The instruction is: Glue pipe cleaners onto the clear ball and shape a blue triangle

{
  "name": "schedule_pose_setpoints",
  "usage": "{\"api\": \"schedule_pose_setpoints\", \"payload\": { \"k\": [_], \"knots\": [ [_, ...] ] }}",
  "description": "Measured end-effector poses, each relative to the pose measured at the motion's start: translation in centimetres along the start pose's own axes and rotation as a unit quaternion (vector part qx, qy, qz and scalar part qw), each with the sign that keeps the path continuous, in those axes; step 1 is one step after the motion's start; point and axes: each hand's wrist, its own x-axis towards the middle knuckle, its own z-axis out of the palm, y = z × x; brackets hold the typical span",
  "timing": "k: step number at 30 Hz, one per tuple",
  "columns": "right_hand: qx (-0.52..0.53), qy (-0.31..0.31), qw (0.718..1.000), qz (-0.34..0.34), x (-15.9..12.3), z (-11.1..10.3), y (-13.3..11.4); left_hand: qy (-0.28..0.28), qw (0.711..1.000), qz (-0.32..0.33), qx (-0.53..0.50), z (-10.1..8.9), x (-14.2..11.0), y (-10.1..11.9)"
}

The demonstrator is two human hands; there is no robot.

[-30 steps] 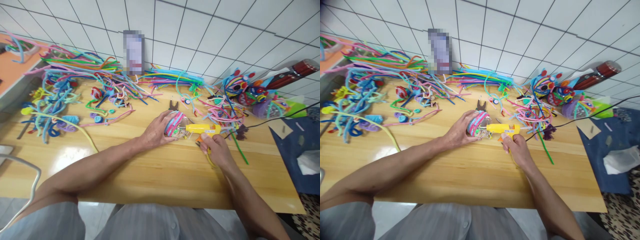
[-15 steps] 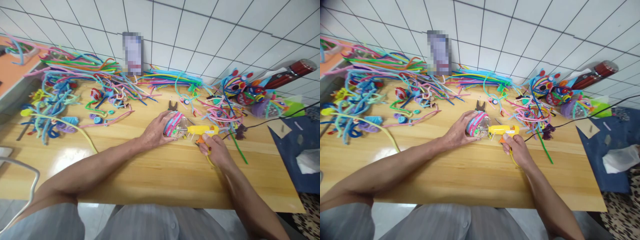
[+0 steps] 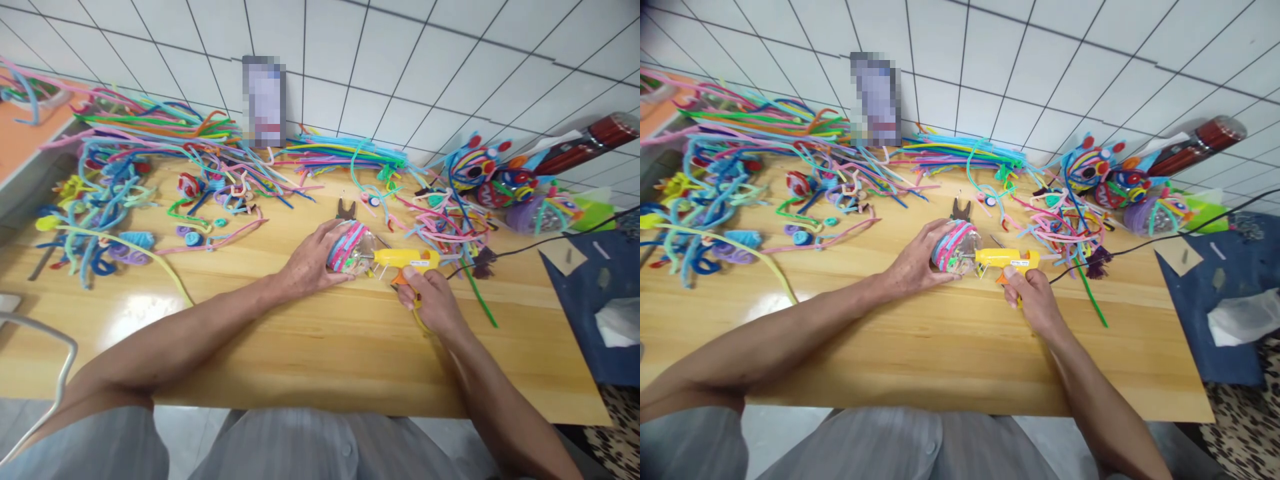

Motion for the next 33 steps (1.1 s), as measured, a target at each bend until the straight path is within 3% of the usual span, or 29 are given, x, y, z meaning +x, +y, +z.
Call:
{"api": "schedule_pose_setpoints", "payload": {
  "k": [5,13,28,33],
  "knots": [
    [-0.017,-0.001,1.000,0.004,-0.2,0.0,0.0,0.001,1.000,0.002,0.003,0.0,0.0,0.0],
    [0.156,0.026,0.987,0.040,0.0,0.8,-0.3,-0.001,1.000,0.003,0.001,-0.2,0.0,0.0],
    [0.099,0.019,0.994,0.032,-0.7,1.5,-0.4,0.006,1.000,-0.008,-0.013,-0.1,0.1,0.0],
    [0.142,0.008,0.989,0.038,-0.5,1.7,-0.6,-0.002,1.000,-0.015,-0.010,-0.3,0.2,0.1]
  ]
}}
